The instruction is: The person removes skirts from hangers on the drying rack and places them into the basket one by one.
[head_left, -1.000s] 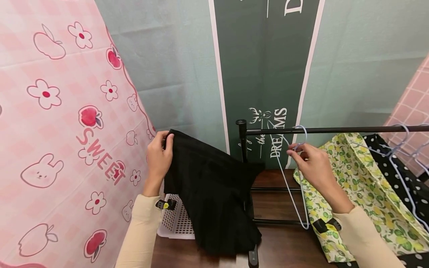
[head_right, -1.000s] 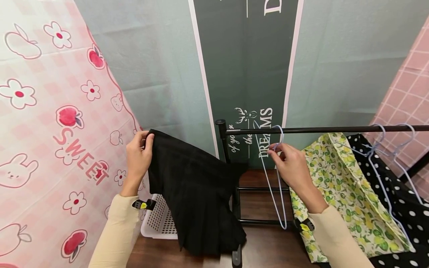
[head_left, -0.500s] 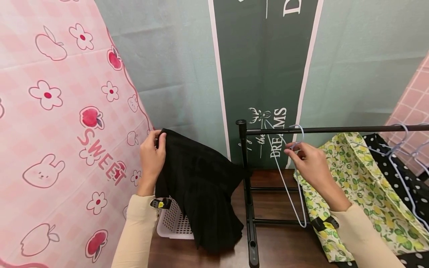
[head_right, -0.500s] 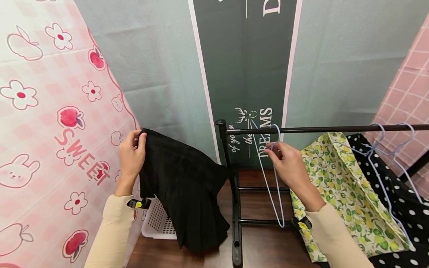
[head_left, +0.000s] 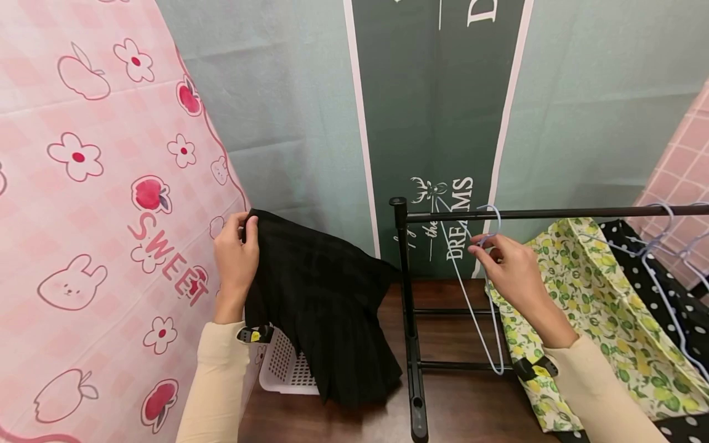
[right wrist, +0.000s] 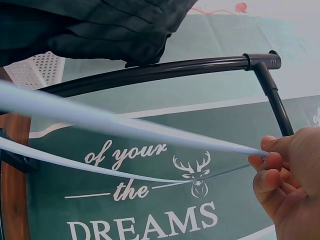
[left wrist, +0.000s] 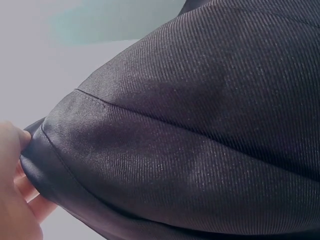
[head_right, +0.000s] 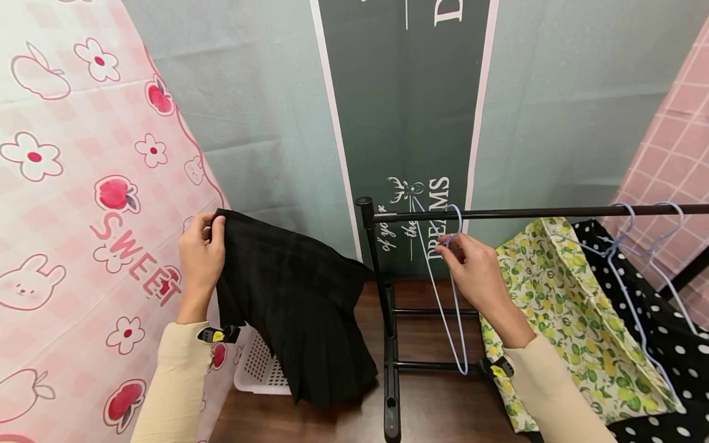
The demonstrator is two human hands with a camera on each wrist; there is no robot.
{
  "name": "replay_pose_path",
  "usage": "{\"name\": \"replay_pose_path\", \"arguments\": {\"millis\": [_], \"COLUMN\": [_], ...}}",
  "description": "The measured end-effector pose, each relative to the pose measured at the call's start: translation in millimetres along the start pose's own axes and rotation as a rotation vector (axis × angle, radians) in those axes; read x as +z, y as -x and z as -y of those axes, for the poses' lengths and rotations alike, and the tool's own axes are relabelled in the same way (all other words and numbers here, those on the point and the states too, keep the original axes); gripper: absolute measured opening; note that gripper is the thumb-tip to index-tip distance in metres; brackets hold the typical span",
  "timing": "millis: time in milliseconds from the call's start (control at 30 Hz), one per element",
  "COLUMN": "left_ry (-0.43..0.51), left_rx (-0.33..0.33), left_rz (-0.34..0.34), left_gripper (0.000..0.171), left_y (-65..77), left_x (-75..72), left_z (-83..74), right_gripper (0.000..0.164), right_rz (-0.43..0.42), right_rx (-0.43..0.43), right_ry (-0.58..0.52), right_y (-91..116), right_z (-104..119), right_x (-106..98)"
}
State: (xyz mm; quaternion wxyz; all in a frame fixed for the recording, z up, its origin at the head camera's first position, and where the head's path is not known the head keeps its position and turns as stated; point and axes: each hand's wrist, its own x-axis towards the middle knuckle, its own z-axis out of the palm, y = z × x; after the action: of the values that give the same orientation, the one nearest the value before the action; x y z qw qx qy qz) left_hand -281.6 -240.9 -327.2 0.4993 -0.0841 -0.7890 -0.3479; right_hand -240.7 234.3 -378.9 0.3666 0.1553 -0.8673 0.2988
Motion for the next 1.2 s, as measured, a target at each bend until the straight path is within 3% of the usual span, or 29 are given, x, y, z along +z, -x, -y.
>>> {"name": "replay_pose_path", "arguments": {"millis": [400,633,833,1200], "left_ry": [-0.009,-0.005,-0.03,-0.032], "left_rx": [-0.056,-0.052,-0.103,-0.091], "left_rz": [-0.024,-0.054,-0.044,-0.053], "left_gripper": [0.027,0.029,0.032,0.035], "left_y": [-5.2,-8.1,-11.7,-20.0], "left_x": [-10.9,-14.9,-23.8,-33.1], "left_z": [2.9,7.1,7.6,1.1], "right_gripper": [0.008,0.008,0.007,0.012], "right_rz": [0.013,0.022,0.035,0.037], "right_rx": [0.01,0.012,0.026,0.006], "right_ry": [0.004,-0.018,-0.034,-0.052], "right_y": [-0.1,1.3,0.5,-0.1], "right_z": [0.8,-1.5,-0.8,1.4], "right_x": [0.7,3.1,4.1,6.4]}}
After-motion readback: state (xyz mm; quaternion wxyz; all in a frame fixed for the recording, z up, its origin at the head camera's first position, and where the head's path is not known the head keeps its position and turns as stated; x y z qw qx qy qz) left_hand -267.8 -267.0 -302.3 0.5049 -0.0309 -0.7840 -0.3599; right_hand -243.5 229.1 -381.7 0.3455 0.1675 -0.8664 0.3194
